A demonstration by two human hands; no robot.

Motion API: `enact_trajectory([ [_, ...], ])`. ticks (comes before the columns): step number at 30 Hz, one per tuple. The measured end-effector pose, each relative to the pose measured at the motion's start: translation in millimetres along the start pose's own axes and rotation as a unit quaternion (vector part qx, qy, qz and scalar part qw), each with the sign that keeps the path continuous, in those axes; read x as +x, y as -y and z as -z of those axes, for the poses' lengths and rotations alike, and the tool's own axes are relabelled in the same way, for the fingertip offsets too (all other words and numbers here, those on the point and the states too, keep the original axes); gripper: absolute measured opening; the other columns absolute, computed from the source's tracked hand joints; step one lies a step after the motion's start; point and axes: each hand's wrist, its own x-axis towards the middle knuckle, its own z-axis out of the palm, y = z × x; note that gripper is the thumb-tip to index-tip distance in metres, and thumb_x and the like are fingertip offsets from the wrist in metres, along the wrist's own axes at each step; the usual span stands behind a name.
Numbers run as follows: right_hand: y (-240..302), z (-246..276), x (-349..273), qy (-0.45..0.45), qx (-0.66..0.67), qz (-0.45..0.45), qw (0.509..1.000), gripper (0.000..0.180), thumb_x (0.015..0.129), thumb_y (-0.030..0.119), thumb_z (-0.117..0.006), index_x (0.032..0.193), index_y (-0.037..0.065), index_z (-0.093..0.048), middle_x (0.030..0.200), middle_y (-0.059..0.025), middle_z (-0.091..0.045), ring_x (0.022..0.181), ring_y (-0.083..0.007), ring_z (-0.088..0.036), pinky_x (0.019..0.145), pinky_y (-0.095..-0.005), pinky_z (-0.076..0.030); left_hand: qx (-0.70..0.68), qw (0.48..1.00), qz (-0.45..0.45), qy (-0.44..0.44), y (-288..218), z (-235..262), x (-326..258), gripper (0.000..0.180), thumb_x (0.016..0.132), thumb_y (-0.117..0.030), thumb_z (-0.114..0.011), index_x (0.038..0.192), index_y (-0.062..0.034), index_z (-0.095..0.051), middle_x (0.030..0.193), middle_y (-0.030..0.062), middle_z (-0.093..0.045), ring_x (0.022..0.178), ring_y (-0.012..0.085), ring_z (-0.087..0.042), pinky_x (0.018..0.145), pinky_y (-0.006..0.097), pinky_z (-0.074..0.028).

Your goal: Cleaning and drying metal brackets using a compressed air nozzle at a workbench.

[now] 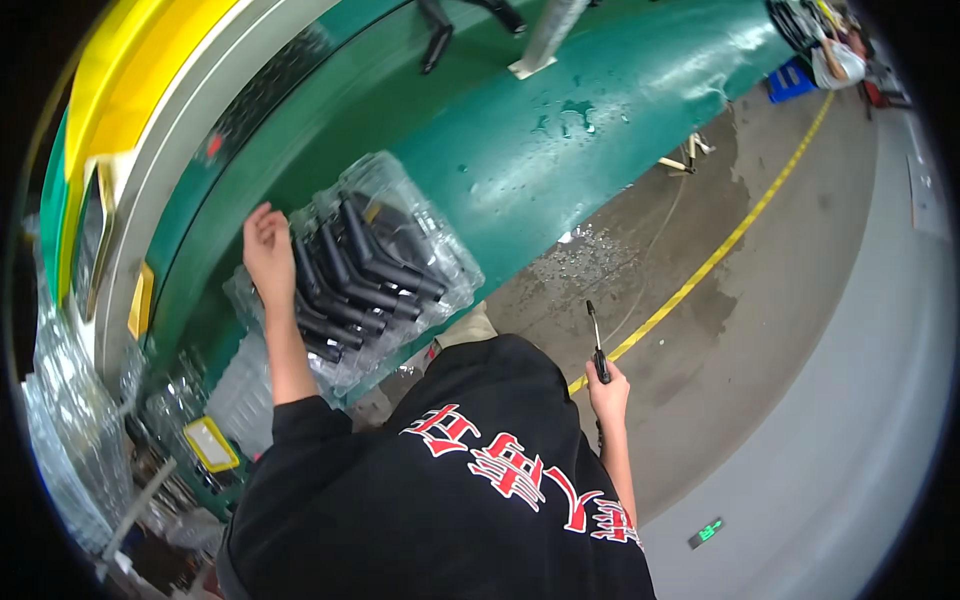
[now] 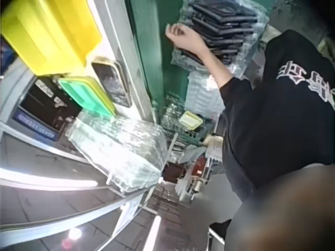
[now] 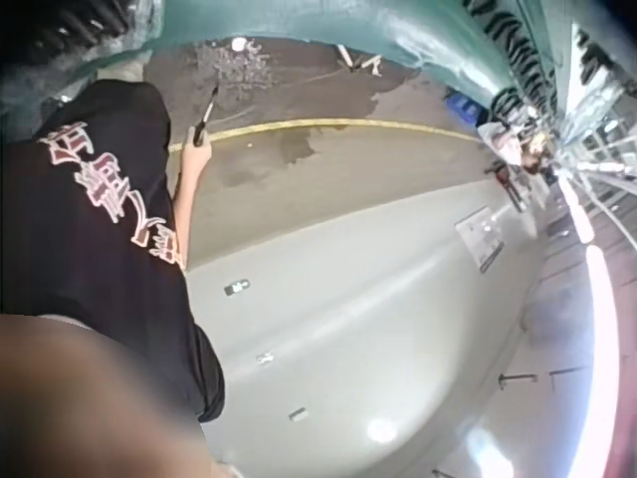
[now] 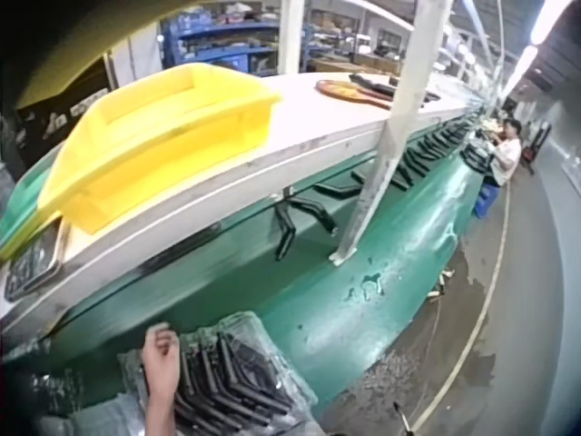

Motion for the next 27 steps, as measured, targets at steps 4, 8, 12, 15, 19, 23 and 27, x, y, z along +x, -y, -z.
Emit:
enact_trajectory([
  [4,3.0,-5.9,15.1,0.024,-0.057,0.062,0.996,0.033,0.088,0.028,-0.069,0.106,0.0,-0.069,0.076,-0.0084,-0.067,0.066,-0.0186,-0.058,0.065,-0.0306,-0.049,0.231,0.969,-0.01,-0.093,49.7,15.7,-61.6,0.041,0.086,-0.015,-0.066,0.123,-0.0027,-0.056,0.1,0.0134,-0.065,0.086,0.0273,-0.063,0.083,0.036,-0.051],
  [8,19.6,-7.5,15.7,0.042,-0.083,0.094,0.991,0.033,0.088,0.028,-0.068,0.107,0.0,-0.069,0.079,-0.0084,-0.068,0.069,-0.0189,-0.059,0.068,-0.0308,-0.049,0.366,0.919,-0.019,-0.147,77.9,40.4,-78.4,0.048,0.084,-0.019,-0.066,0.127,-0.0034,-0.053,0.101,0.0163,-0.063,0.088,0.0345,-0.062,0.085,0.042,-0.05],
  [12,20.4,-7.8,13.1,0.048,-0.084,0.103,0.99,0.033,0.088,0.027,-0.068,0.107,0.001,-0.069,0.081,-0.0083,-0.068,0.071,-0.019,-0.059,0.069,-0.0309,-0.049,0.36,0.926,0.039,-0.111,92.9,67.9,-76.1,0.05,0.083,-0.021,-0.066,0.128,-0.0034,-0.051,0.102,0.0182,-0.063,0.09,0.0375,-0.062,0.086,0.044,-0.05],
  [15,8.0,-6.1,14.6,0.039,-0.069,0.108,0.991,0.032,0.088,0.027,-0.068,0.107,0.001,-0.069,0.08,-0.0084,-0.068,0.069,-0.019,-0.058,0.068,-0.0307,-0.049,0.359,0.924,0.132,-0.025,91.5,80.8,-70.6,0.049,0.082,-0.02,-0.066,0.125,-0.0021,-0.052,0.101,0.0199,-0.064,0.089,0.0375,-0.063,0.085,0.043,-0.051],
  [19,-9.8,-3.8,13.6,0.039,-0.063,0.105,0.992,0.032,0.088,0.027,-0.069,0.106,0.001,-0.069,0.077,-0.0074,-0.067,0.066,-0.0181,-0.057,0.065,-0.0304,-0.048,0.352,0.916,0.188,0.049,92.8,90.7,-58.3,0.05,0.082,-0.025,-0.069,0.123,-0.0011,-0.053,0.096,0.0181,-0.067,0.084,0.0361,-0.064,0.081,0.043,-0.052],
  [23,-25.6,-3.6,11.1,0.038,-0.021,0.112,0.993,0.031,0.087,0.026,-0.069,0.104,0.0,-0.069,0.074,-0.006,-0.065,0.064,-0.0171,-0.055,0.063,-0.0298,-0.047,0.311,0.937,0.153,0.031,80.9,103.0,-55.1,0.044,0.082,-0.023,-0.069,0.117,-0.0004,-0.055,0.095,0.0175,-0.068,0.082,0.0352,-0.065,0.078,0.041,-0.052],
  [27,-64.7,13.3,16.9,0.036,0.025,0.134,0.99,0.029,0.088,0.025,-0.069,0.104,0.002,-0.07,0.069,-0.0039,-0.061,0.06,-0.0148,-0.053,0.058,-0.0279,-0.045,0.247,0.967,0.059,-0.038,40.5,108.0,-84.2,0.036,0.082,-0.017,-0.067,0.112,-0.0004,-0.057,0.095,0.0166,-0.068,0.081,0.0341,-0.065,0.077,0.04,-0.052],
])
